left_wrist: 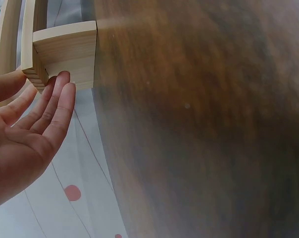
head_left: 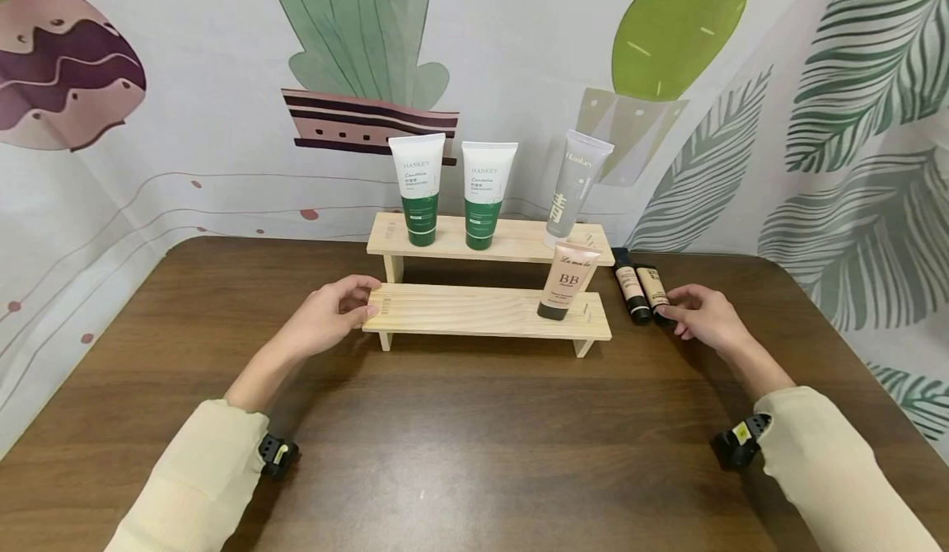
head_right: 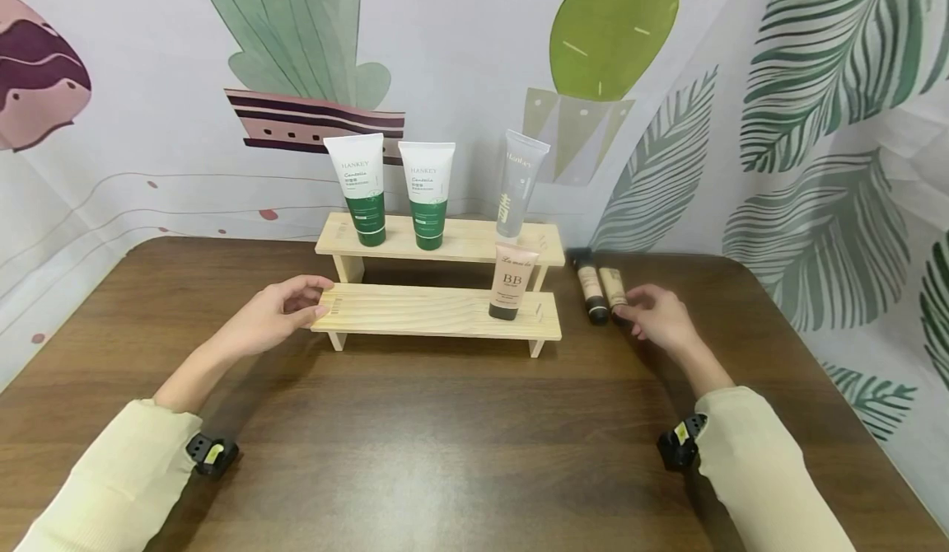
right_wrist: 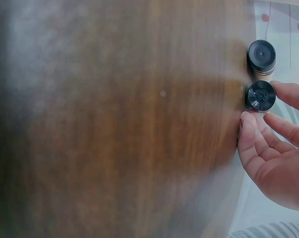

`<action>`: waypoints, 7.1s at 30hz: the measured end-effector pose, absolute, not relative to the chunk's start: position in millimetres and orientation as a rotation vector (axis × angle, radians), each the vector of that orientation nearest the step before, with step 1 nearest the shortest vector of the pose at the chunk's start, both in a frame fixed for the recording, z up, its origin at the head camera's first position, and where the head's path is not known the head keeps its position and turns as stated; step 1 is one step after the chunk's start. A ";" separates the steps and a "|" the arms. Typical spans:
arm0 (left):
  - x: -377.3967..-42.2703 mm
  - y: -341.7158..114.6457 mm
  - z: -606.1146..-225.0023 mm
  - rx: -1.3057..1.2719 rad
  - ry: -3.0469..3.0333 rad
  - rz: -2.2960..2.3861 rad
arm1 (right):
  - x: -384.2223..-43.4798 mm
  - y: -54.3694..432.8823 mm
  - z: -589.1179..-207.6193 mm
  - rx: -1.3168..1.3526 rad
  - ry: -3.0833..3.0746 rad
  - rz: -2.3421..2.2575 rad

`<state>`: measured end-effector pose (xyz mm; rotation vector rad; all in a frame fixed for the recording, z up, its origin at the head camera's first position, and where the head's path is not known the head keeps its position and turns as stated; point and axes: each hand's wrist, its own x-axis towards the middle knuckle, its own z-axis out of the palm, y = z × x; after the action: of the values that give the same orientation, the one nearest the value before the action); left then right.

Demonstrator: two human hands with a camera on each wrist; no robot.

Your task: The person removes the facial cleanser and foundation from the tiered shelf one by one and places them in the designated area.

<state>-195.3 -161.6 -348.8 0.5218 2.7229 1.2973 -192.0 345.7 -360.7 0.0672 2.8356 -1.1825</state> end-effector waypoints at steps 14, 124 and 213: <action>-194.6 -161.5 -350.0 0.517 2.729 1.295 | -187.3 344.6 -356.0 0.060 2.809 -1.180; -195.6 -161.5 -348.4 0.519 2.737 1.277 | -171.5 210.2 -326.2 -0.543 2.811 -1.412; -196.4 -160.6 -348.6 0.520 2.706 1.313 | -150.3 310.5 -324.1 -0.448 2.763 -1.451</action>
<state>-196.4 -160.6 -348.6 0.5197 2.7064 1.3131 -150.3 310.5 -324.1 -0.4476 2.7626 -1.4511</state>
